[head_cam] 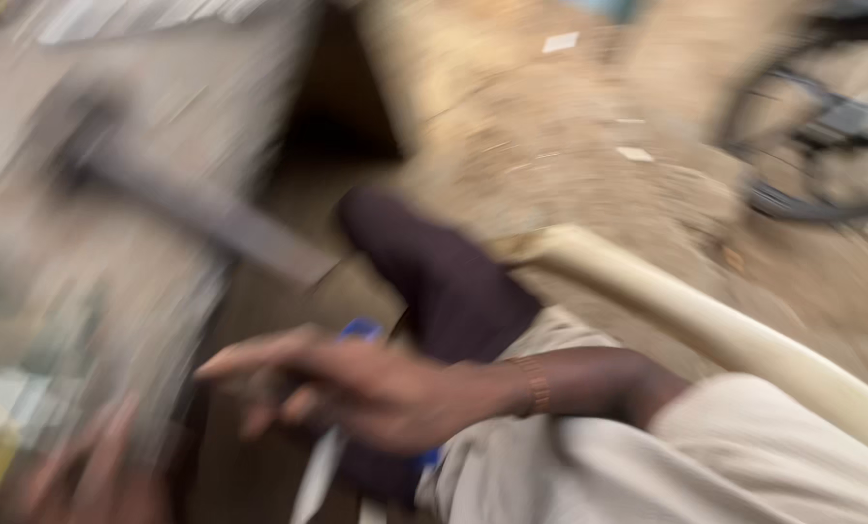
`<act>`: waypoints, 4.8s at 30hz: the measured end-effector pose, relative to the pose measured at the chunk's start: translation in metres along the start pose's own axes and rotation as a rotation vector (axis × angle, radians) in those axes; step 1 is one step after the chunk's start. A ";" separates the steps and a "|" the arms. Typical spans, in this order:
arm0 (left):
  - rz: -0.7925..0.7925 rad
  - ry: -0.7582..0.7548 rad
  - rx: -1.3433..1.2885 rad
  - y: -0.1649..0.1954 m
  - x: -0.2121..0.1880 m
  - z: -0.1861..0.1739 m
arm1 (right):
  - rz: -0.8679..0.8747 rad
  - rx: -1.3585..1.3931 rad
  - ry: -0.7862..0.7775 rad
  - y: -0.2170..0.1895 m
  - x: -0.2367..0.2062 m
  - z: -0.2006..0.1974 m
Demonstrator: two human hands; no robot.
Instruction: The person strips insulation from several wires using scissors, then twists and connects the exposed conductors by hand. The work is performed on a concrete bench with tools and a book nearby.
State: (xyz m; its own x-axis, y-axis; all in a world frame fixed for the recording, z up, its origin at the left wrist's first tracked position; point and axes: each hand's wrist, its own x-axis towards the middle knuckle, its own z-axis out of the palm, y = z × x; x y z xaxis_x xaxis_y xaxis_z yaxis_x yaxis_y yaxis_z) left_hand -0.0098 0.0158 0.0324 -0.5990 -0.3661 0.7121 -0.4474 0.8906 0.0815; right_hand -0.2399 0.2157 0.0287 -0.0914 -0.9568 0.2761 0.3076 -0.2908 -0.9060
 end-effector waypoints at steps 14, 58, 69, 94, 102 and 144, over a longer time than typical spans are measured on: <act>-0.012 0.132 -0.377 -0.014 -0.013 -0.004 | -0.189 -0.340 0.322 0.073 0.088 0.109; -0.207 0.144 -0.724 -0.032 -0.024 -0.010 | -0.625 -0.924 -0.099 0.039 0.091 0.073; -0.213 0.244 -0.759 -0.029 -0.024 -0.007 | -0.326 -0.765 0.019 0.044 0.077 0.085; -0.232 0.291 -0.669 -0.022 -0.020 -0.011 | -0.400 -0.455 0.295 0.042 0.059 0.107; -0.189 0.242 -0.607 -0.020 -0.020 -0.013 | -0.445 -0.732 0.288 0.068 0.111 0.119; -0.229 0.264 -0.720 -0.023 -0.022 -0.011 | -0.304 -0.871 0.040 0.024 0.084 0.096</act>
State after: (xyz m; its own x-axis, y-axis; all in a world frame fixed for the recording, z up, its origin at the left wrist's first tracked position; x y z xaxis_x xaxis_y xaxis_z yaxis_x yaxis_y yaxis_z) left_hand 0.0210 0.0064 0.0230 -0.3268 -0.5656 0.7571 0.0522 0.7891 0.6120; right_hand -0.1498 0.1290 0.0610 -0.0894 -0.8336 0.5450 -0.5552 -0.4126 -0.7222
